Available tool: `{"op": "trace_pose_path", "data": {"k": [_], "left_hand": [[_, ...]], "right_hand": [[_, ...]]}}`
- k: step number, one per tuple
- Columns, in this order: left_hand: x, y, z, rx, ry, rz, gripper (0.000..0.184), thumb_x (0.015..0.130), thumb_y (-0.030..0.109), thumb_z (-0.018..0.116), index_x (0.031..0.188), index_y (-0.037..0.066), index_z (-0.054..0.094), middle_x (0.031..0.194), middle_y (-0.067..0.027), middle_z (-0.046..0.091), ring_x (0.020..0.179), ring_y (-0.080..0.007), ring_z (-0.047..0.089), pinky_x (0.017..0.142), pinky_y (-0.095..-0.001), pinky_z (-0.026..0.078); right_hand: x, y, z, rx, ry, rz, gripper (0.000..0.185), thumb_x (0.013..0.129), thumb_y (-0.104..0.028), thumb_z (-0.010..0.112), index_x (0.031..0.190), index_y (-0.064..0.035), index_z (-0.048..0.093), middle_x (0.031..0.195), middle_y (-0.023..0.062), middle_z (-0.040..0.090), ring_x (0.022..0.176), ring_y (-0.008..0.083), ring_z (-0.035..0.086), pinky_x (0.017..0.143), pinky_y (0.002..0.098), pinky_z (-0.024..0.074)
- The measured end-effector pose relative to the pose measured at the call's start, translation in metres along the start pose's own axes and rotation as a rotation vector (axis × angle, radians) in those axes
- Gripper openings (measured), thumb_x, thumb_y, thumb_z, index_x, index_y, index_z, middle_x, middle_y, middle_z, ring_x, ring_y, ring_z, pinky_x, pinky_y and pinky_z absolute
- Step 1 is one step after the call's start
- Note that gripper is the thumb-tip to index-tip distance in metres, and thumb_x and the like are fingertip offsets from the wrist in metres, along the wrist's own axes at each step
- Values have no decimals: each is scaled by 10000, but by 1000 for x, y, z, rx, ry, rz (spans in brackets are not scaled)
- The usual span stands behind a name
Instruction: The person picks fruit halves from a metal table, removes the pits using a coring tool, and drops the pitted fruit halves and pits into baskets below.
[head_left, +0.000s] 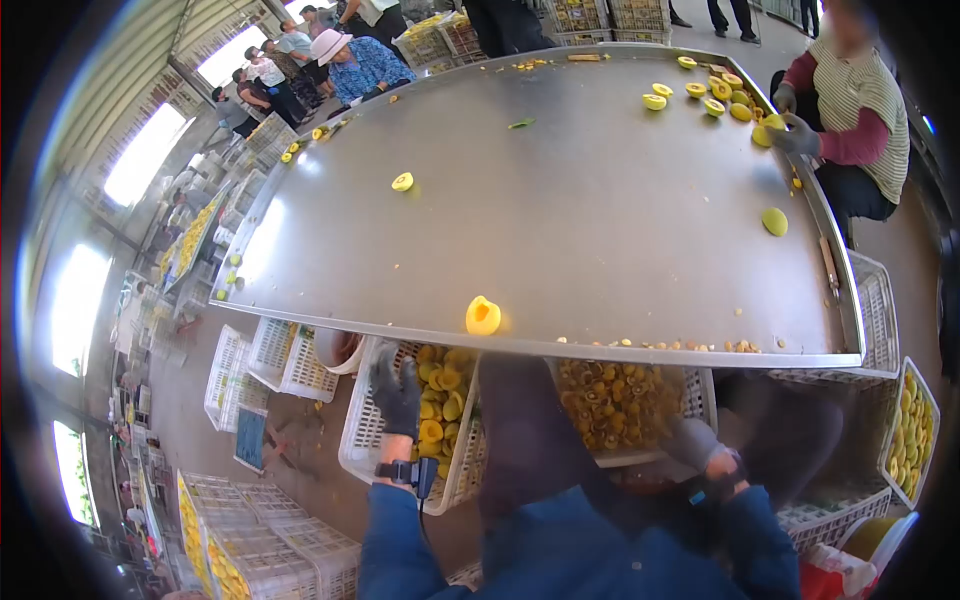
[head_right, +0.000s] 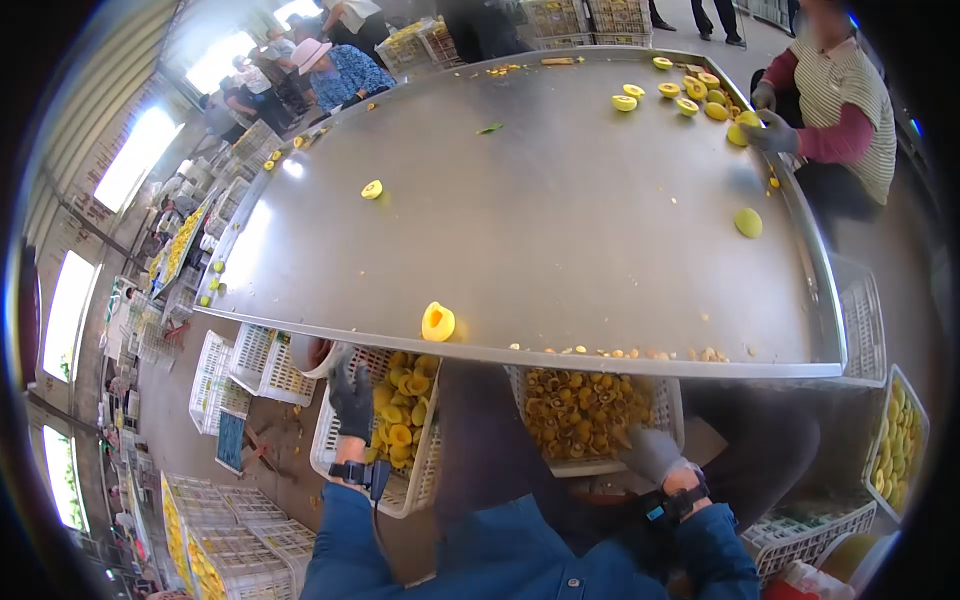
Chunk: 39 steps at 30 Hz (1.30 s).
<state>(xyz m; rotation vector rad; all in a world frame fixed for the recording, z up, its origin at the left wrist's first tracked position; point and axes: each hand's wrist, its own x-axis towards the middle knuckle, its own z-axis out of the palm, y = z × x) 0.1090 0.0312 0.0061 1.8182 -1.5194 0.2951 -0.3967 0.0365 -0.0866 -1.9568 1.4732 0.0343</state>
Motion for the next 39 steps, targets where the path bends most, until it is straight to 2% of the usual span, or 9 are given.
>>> {"op": "trace_pose_path", "data": {"k": [8, 9, 13, 19, 22, 29, 30, 33, 39], "left_hand": [[126, -9, 96, 75, -342, 134, 482, 904, 346, 597, 1249, 12, 547, 1320, -250, 521, 1258, -402, 465, 1048, -485, 382], [147, -24, 110, 86, -348, 102, 501, 903, 369, 590, 1256, 15, 546, 1327, -250, 517, 1268, -401, 457, 1052, -486, 378], [220, -60, 146, 189, -391, -19, 593, 878, 417, 595, 1310, 23, 501, 1385, -251, 467, 1294, -413, 433, 1066, -479, 376], [300, -123, 226, 152, -224, -158, 702, 871, 405, 623, 1417, 36, 383, 1435, -322, 363, 1327, -453, 380, 1094, -483, 346], [333, -137, 252, 196, -219, -151, 756, 859, 428, 636, 1453, 65, 340, 1449, -344, 321, 1331, -489, 354, 1090, -492, 352], [414, -164, 311, 292, -465, -318, 783, 861, 508, 600, 1495, 150, 312, 1528, -292, 222, 1396, -493, 245, 1141, -502, 277], [415, -166, 320, 413, -422, -238, 605, 899, 482, 552, 1388, 134, 476, 1407, -266, 438, 1336, -431, 382, 1100, -506, 318], [424, -165, 310, 391, -475, -99, 382, 927, 397, 512, 1155, 112, 623, 1158, -192, 625, 1180, -355, 534, 1002, -506, 382], [378, -111, 283, 326, -548, 233, 257, 888, 265, 520, 1046, 127, 669, 1038, -179, 657, 983, -368, 603, 868, -493, 449]], "right_hand": [[-15, -29, 3, -153, 158, -393, 434, 766, -460, 748, 997, -129, 592, 632, 129, 610, 638, 341, 656, 545, 420, 515], [-28, -88, -69, -23, 291, -694, 409, 786, -448, 740, 999, -127, 603, 677, 95, 626, 621, 317, 654, 545, 387, 523], [12, -137, -157, 326, 276, -812, 283, 783, -247, 773, 993, -125, 626, 720, 77, 650, 607, 278, 662, 543, 356, 528], [157, -90, -177, 34, 246, -587, 295, 770, -180, 749, 1017, -116, 601, 699, 78, 637, 576, 278, 650, 522, 358, 521], [203, -68, -151, -85, 302, -779, 307, 758, -189, 763, 1007, -134, 592, 694, 60, 619, 562, 282, 637, 506, 355, 517], [209, -52, -143, 339, 70, -465, 150, 859, -51, 672, 999, -28, 622, 884, 41, 654, 781, 155, 657, 673, 271, 525], [209, -45, -137, 309, 83, -455, 133, 863, -51, 666, 985, -29, 619, 877, 32, 648, 776, 148, 649, 675, 265, 520], [203, -60, -147, 509, 80, -443, 210, 902, -150, 613, 1058, -10, 625, 965, 120, 669, 823, 232, 656, 701, 369, 526], [218, -53, -134, 494, 178, -635, 188, 923, -120, 564, 1057, 9, 585, 920, 108, 643, 773, 224, 645, 618, 340, 515]]}}
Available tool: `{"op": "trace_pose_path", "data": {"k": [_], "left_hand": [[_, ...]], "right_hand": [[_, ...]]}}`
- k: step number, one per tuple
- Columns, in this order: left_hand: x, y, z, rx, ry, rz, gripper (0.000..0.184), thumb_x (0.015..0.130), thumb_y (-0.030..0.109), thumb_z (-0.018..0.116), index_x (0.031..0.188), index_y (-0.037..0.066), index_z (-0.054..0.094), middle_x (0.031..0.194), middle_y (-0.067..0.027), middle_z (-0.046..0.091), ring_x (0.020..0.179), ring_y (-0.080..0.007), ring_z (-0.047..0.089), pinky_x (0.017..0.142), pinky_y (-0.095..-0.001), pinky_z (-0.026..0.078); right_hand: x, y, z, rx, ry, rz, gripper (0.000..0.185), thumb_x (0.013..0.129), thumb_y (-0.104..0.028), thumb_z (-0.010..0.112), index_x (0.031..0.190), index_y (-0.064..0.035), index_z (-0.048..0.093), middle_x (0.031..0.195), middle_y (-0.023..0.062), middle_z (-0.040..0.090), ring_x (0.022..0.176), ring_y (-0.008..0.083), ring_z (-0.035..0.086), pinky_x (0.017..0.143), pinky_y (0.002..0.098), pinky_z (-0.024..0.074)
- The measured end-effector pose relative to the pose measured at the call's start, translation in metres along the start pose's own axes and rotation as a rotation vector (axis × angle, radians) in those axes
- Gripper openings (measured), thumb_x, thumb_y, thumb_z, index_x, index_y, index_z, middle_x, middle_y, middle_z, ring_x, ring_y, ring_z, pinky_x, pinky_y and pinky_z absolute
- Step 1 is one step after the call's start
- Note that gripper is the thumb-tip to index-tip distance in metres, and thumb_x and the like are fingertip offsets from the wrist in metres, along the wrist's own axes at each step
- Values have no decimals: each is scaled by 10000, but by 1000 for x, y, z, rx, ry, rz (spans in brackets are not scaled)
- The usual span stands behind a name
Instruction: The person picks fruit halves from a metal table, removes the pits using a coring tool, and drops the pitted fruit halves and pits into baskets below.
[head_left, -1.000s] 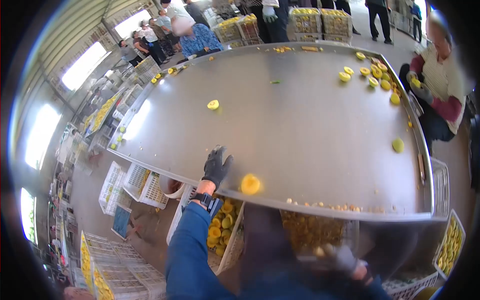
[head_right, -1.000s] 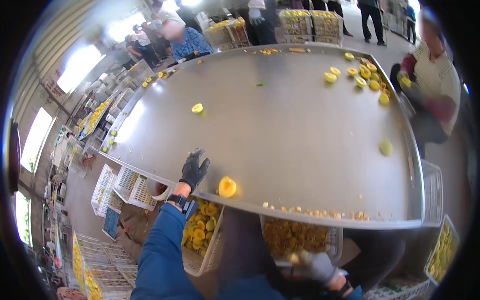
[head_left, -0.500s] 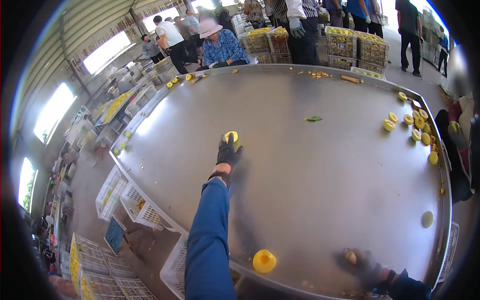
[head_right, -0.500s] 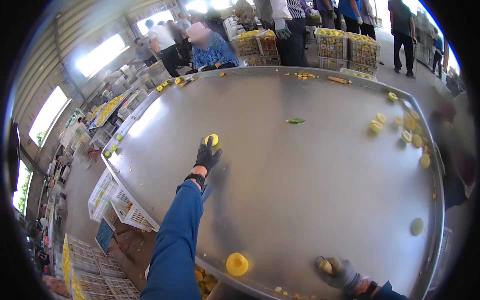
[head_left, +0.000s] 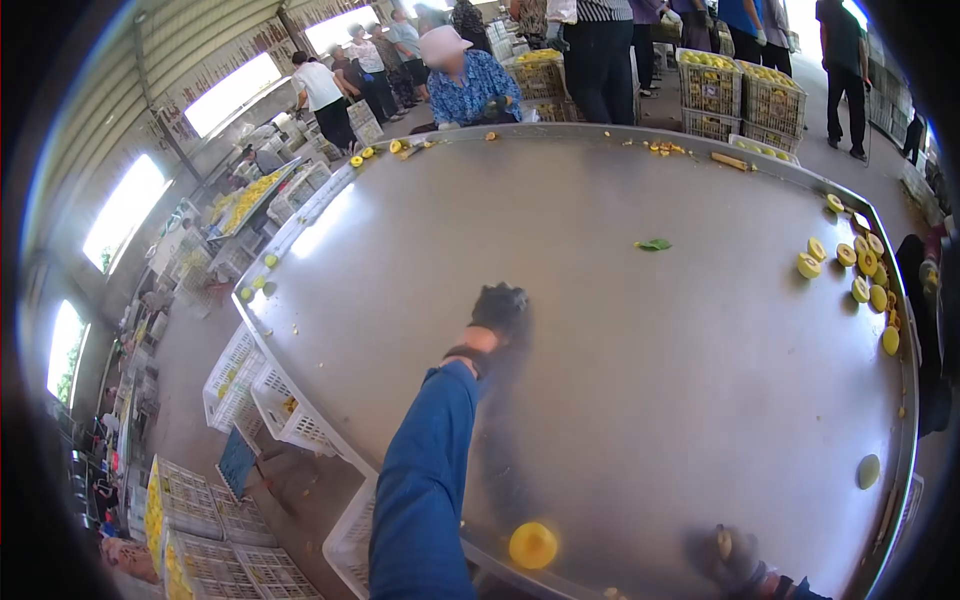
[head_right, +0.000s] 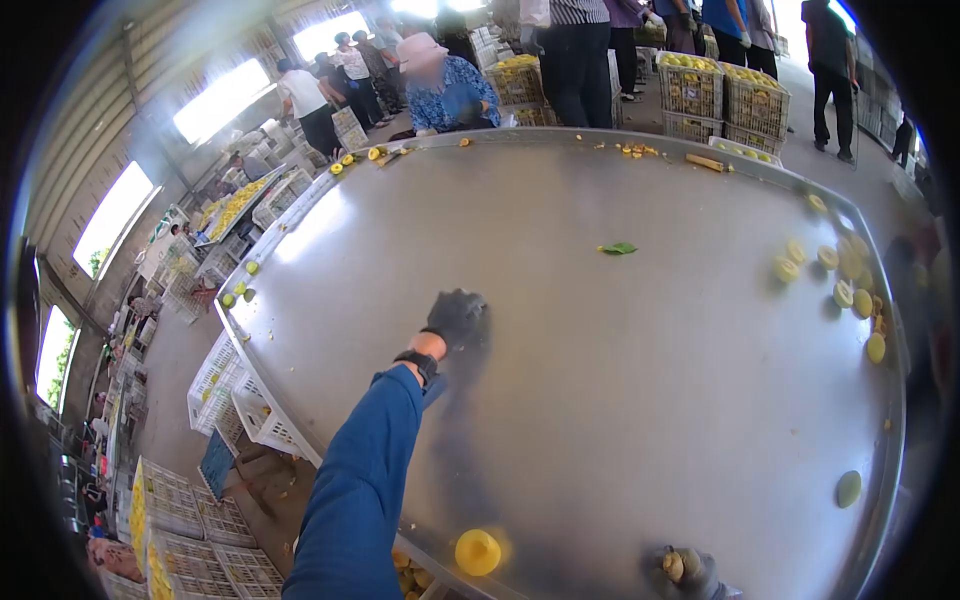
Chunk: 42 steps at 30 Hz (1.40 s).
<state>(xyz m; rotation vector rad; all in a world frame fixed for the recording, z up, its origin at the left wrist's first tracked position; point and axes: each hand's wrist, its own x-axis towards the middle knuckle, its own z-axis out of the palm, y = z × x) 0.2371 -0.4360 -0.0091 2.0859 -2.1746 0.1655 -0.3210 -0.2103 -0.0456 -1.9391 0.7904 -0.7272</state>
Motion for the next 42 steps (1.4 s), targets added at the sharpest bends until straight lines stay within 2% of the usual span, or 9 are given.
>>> {"op": "trace_pose_path", "data": {"k": [4, 11, 16, 28, 30, 33, 36, 38, 42], "left_hand": [[-50, 82, -5, -204, -3, 93, 325, 888, 256, 537, 1156, 86, 608, 1106, -172, 645, 1040, -377, 576, 929, -469, 452], [-171, 227, -75, -706, 18, 739, 680, 841, 127, 655, 1446, 68, 351, 1492, -210, 338, 1361, -370, 377, 1105, -449, 349], [-283, 317, -173, -949, -137, 865, 800, 838, 200, 704, 1498, 70, 271, 1544, -204, 257, 1436, -349, 259, 1151, -440, 261], [-393, 429, -177, -1440, 207, 336, 558, 950, 232, 553, 1421, -12, 382, 1322, -168, 528, 1186, -270, 538, 1020, -378, 440], [-406, 437, -168, -1491, 177, 240, 548, 981, 296, 483, 1427, -3, 376, 1287, -165, 558, 1149, -264, 567, 993, -374, 463], [-416, 437, -164, -1423, 163, 142, 573, 1029, 415, 368, 1444, 19, 360, 1286, -165, 568, 1149, -266, 573, 967, -377, 481], [-417, 444, -156, -2017, 112, -93, 589, 991, 381, 469, 1437, 13, 357, 1224, -189, 587, 1030, -275, 608, 898, -394, 514], [-417, 452, -177, -1992, 103, -19, 538, 944, 193, 568, 1409, -14, 396, 1162, -152, 602, 1025, -210, 604, 921, -339, 503], [-410, 457, -172, -1624, 232, 67, 527, 978, 326, 520, 1359, -29, 439, 990, -142, 650, 864, -183, 631, 793, -318, 536]], "right_hand": [[-16, 44, 6, -217, -49, -6, 196, 795, -52, 686, 942, -50, 555, 700, 48, 562, 616, 185, 605, 536, 294, 501], [17, -94, -16, 381, 190, 640, 235, 928, -232, 580, 1030, -24, 540, 704, 78, 615, 438, 114, 508, 401, 240, 405], [-40, -204, 2, 543, 209, 419, 332, 951, -298, 573, 1085, 4, 537, 740, 104, 644, 411, 94, 481, 381, 217, 352], [-144, -256, 49, 1086, 578, 321, 247, 942, -266, 616, 1007, -29, 593, 591, -7, 509, 429, 74, 460, 401, 215, 349], [-154, -267, 49, 796, 596, 433, 262, 939, -267, 615, 1014, -16, 591, 598, 13, 526, 453, 96, 508, 409, 273, 392], [-166, -238, 70, 352, 725, 87, 280, 916, -252, 638, 1058, -17, 583, 654, 72, 592, 473, 177, 570, 440, 356, 438], [-187, -243, 65, -542, 555, 76, 304, 881, -219, 667, 1135, -75, 584, 686, 95, 601, 519, 264, 601, 495, 405, 470], [-192, -234, 68, -521, 516, 148, 355, 828, -181, 696, 1156, -121, 574, 724, 125, 595, 586, 315, 615, 517, 422, 469], [-191, -232, 64, -657, 501, 40, 438, 858, -154, 650, 1279, -232, 558, 770, 63, 527, 566, 251, 605, 462, 395, 448]]}}
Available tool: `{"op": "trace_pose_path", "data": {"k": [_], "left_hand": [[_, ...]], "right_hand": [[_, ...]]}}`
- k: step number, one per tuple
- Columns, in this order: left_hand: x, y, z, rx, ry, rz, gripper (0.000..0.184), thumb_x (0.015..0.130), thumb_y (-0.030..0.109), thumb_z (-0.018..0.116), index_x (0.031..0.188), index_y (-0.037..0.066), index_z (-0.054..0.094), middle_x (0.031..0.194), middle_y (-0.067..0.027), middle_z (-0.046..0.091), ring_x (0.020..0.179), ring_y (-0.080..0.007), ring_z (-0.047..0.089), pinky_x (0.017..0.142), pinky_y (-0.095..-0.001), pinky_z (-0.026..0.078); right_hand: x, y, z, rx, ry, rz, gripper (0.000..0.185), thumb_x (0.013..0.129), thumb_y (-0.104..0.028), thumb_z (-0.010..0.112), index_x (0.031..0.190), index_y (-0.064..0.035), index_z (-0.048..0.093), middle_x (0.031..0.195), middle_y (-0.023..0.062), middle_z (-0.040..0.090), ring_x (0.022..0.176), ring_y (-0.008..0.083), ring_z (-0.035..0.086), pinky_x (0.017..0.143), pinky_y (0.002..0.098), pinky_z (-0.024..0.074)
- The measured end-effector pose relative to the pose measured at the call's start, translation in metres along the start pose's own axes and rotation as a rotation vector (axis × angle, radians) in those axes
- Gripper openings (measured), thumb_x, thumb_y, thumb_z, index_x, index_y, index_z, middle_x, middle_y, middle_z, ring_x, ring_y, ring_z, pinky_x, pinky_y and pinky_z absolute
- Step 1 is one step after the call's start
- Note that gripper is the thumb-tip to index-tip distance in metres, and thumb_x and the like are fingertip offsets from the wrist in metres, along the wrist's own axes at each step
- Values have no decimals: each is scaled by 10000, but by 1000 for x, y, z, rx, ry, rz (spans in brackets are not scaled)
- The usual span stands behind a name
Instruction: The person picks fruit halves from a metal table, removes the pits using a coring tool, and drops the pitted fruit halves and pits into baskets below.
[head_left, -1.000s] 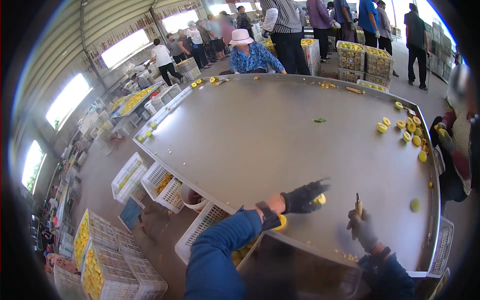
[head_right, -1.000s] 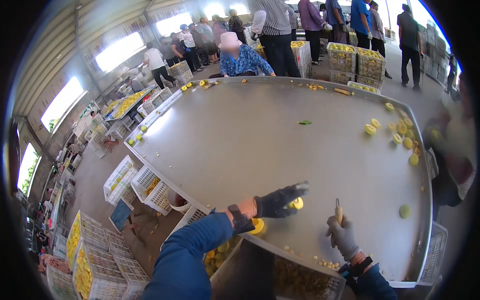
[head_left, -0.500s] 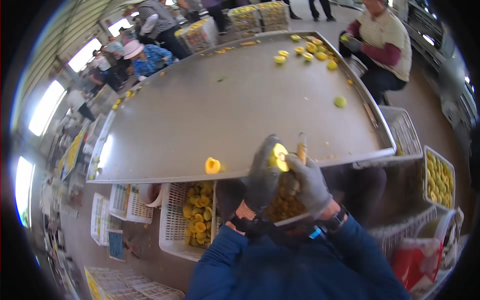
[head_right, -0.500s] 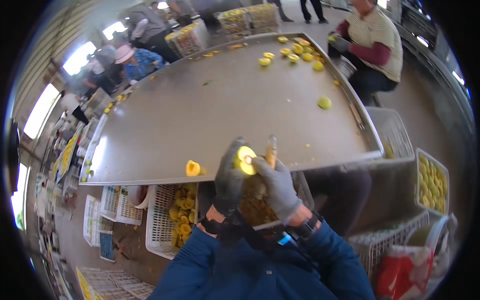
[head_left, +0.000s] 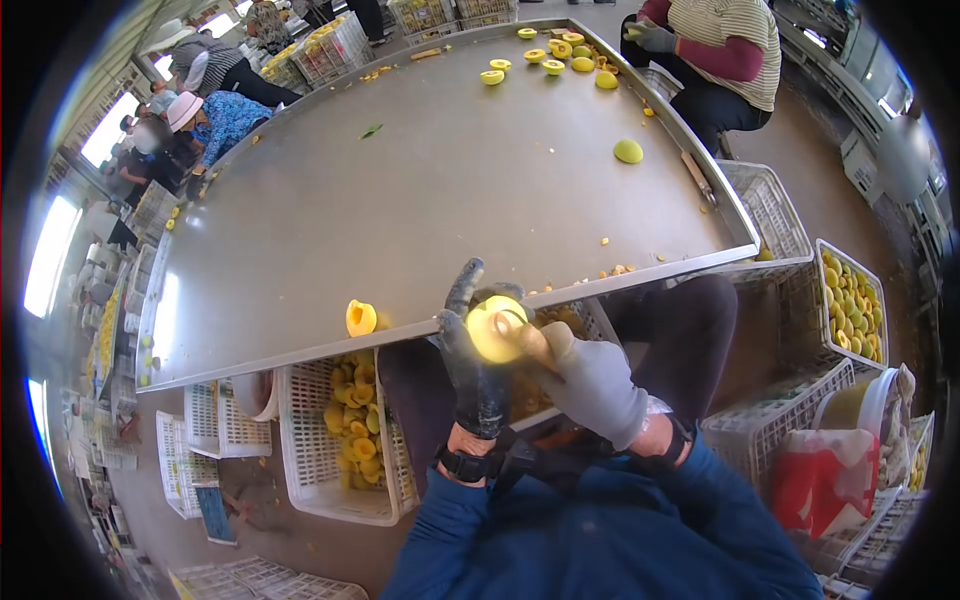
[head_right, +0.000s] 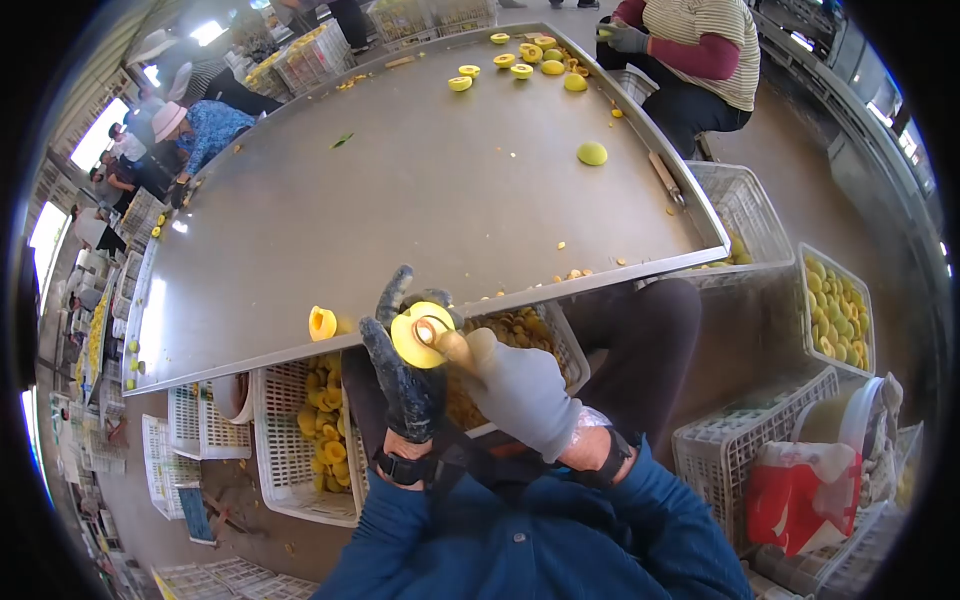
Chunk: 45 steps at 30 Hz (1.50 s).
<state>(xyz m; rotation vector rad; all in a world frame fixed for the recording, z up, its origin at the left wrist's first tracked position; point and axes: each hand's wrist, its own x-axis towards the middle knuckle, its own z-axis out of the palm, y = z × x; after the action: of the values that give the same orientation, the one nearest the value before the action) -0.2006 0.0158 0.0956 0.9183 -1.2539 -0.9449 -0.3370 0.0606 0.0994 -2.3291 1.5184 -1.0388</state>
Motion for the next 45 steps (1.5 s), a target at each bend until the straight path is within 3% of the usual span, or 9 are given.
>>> {"op": "trace_pose_path", "data": {"k": [3, 6, 10, 18, 34, 38, 41, 44, 45], "left_hand": [[-3, -3, 3, -121, -3, -76, 409, 1053, 288, 385, 1304, -27, 455, 1017, -139, 643, 894, -203, 621, 871, -316, 496], [-3, -1, 6, -313, 66, -181, 398, 982, 338, 510, 1144, -23, 545, 884, -121, 666, 786, -201, 641, 736, -336, 533], [-5, -16, -4, -149, 26, -162, 509, 1018, 452, 365, 1066, -14, 565, 853, -119, 661, 760, -202, 633, 731, -329, 528], [-6, 1, 2, -33, 145, -161, 537, 1036, 439, 318, 977, -13, 602, 840, -107, 658, 762, -194, 618, 732, -324, 516], [24, -13, -23, -86, -412, -515, 629, 1029, 503, 276, 973, -17, 625, 833, -136, 678, 720, -223, 653, 704, -320, 553], [9, -18, 7, -69, -53, -143, 560, 1032, 459, 319, 1106, -25, 590, 886, -138, 675, 752, -215, 655, 733, -325, 549], [-8, -22, 0, -140, 23, -71, 438, 1029, 340, 407, 1115, -41, 608, 904, -131, 683, 792, -210, 659, 767, -334, 540], [0, -8, -7, -91, -175, 9, 453, 1028, 337, 394, 1053, -44, 637, 892, -136, 688, 795, -215, 662, 751, -342, 544], [5, -1, -7, -46, -208, -30, 500, 1029, 364, 374, 992, -47, 656, 851, -145, 691, 773, -222, 665, 737, -345, 546]], "right_hand": [[1, -1, -1, -45, 8, -14, 517, 861, -136, 635, 1347, -260, 507, 766, 55, 514, 558, 227, 598, 445, 385, 439], [-2, 1, 4, -54, 10, -11, 596, 861, -122, 616, 1409, -284, 444, 761, 46, 510, 562, 205, 603, 438, 374, 437], [-4, 1, 8, -141, -53, 18, 582, 863, -117, 600, 1403, -268, 442, 759, 50, 509, 553, 203, 610, 433, 361, 445], [-2, 10, 13, -1, -193, 50, 201, 838, -136, 627, 955, -53, 485, 585, 125, 574, 532, 322, 619, 445, 430, 462], [-14, 40, 28, 99, -341, 9, 227, 841, -152, 622, 952, -24, 472, 645, 183, 602, 611, 391, 619, 541, 479, 475], [-17, 43, 41, 211, -247, 108, 202, 847, -127, 606, 963, -16, 484, 666, 191, 610, 614, 406, 614, 560, 481, 478], [-21, 16, 29, 779, -230, 317, 240, 851, -120, 589, 1048, 4, 530, 733, 189, 639, 643, 351, 651, 605, 440, 507], [-7, -5, -13, 1071, -504, 677, 288, 857, -128, 594, 1099, 15, 534, 794, 166, 654, 691, 254, 669, 639, 378, 521], [-2, -4, -23, 810, -569, 618, 279, 867, -124, 591, 1104, 14, 542, 827, 146, 661, 737, 177, 667, 656, 325, 519]]}}
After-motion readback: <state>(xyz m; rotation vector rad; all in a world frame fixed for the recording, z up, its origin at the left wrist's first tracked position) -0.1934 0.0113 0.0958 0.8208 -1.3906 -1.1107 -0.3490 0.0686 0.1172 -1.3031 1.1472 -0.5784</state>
